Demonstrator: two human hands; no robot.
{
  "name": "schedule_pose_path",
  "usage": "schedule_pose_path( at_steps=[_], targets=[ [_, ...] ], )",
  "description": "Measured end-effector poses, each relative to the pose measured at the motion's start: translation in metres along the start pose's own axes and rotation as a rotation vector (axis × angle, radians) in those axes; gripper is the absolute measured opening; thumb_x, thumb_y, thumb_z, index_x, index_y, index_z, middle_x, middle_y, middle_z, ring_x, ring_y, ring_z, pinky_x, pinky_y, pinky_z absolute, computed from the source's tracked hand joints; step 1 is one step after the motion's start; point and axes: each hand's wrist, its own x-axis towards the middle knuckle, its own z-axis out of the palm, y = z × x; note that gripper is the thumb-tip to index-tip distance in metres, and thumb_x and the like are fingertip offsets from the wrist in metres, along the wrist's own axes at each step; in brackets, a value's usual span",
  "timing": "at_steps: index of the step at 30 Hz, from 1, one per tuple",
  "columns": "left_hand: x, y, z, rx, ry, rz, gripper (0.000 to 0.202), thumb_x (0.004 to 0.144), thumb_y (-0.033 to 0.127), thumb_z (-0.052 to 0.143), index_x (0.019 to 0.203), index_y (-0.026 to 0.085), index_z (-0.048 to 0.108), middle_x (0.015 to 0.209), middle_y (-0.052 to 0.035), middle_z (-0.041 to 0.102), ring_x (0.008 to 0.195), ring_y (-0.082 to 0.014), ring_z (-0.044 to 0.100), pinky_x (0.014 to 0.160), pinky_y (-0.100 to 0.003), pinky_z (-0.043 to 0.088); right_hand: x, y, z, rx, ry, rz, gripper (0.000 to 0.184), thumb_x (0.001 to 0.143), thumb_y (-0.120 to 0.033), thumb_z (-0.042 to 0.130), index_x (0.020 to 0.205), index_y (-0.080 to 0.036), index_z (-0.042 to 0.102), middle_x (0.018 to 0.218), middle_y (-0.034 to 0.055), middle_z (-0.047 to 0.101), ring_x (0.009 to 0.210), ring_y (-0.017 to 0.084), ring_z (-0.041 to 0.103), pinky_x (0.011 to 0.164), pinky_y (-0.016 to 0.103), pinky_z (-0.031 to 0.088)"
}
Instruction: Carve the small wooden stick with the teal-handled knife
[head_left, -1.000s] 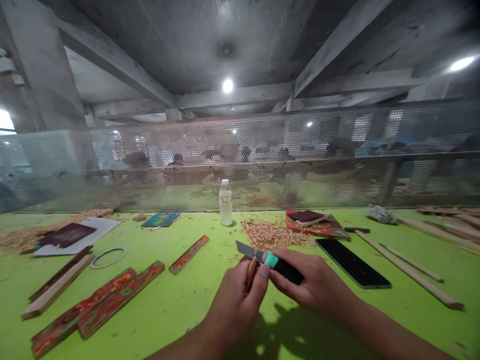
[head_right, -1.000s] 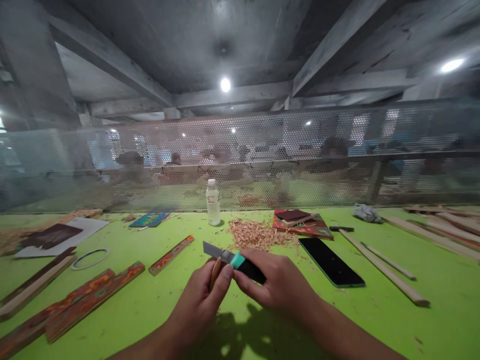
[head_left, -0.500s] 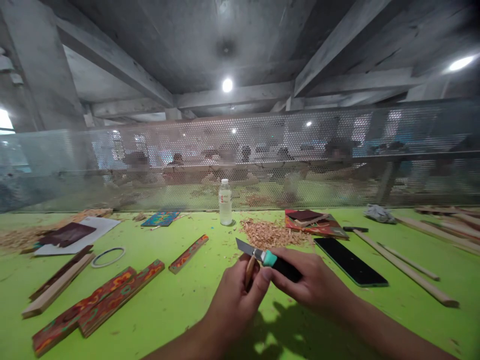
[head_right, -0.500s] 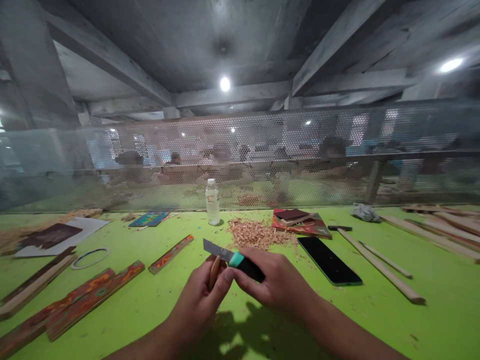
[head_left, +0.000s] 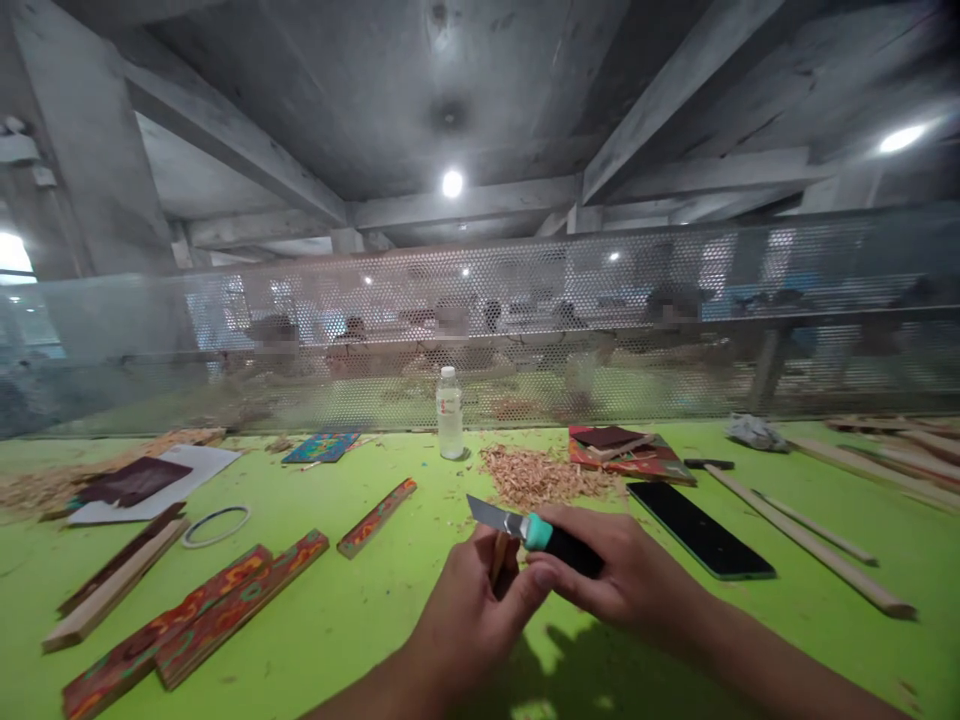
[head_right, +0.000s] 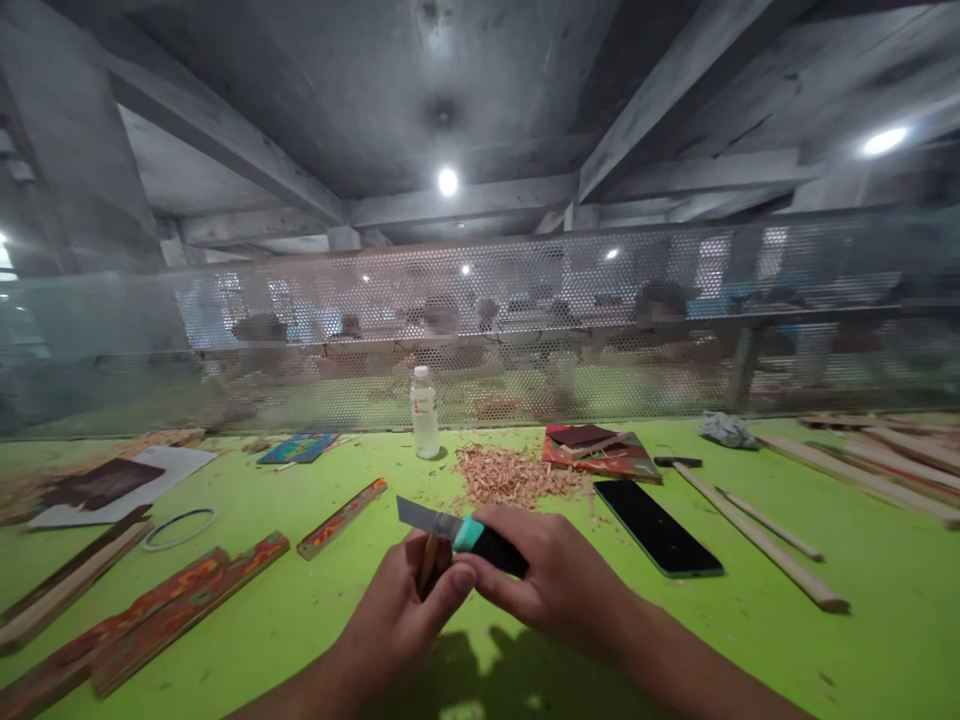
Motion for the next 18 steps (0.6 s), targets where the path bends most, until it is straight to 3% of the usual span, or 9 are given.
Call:
schedule_pose_path(
  at_steps=[4,8,14,18],
  targets=[
    [-0.001,-0.003,-0.001,0.023,-0.005,0.012,0.043,0.096,0.062,0.06,0.095,0.019,0.057,0.077,0.0001,0.049,0.069,-0.017,0.044,0.063,-0.03,0.036,-0.002,0.002,0.001,0.007,-0.007,0.002,0.03,0.1,-0.05,0.058,0.096,-0.021,0.064,0.079,0.0006,0.07,0.067,0.014,0.061,0.06,0.025,0.043],
    [-0.001,-0.005,-0.001,-0.009,0.005,0.023,0.041,0.095,0.058,0.064,0.095,0.018,0.056,0.077,0.0021,0.046,0.069,-0.0158,0.041,0.065,-0.03,0.035,-0.002,0.003,0.003,0.021,-0.019,0.011,0.03,0.1,-0.05,0.058,0.104,-0.021,0.065,0.085,0.0019,0.073,0.073,0.015,0.065,0.065,0.026,0.046],
    [-0.001,-0.003,0.0,-0.042,0.013,-0.006,0.043,0.095,0.06,0.063,0.087,0.019,0.053,0.072,0.0043,0.04,0.067,-0.015,0.036,0.061,-0.029,0.032,-0.002,0.001,0.001,-0.018,-0.047,0.017,0.032,0.102,-0.05,0.055,0.096,-0.02,0.065,0.074,-0.0005,0.066,0.064,0.013,0.057,0.058,0.025,0.041],
    [-0.001,0.008,0.0,-0.037,0.04,0.001,0.044,0.099,0.064,0.053,0.091,0.021,0.056,0.082,-0.0012,0.051,0.078,-0.0199,0.048,0.075,-0.034,0.041,-0.003,-0.001,0.002,-0.066,-0.08,-0.019,0.031,0.102,-0.047,0.054,0.09,-0.02,0.063,0.072,-0.0002,0.066,0.062,0.013,0.056,0.057,0.025,0.039]
  ],
)
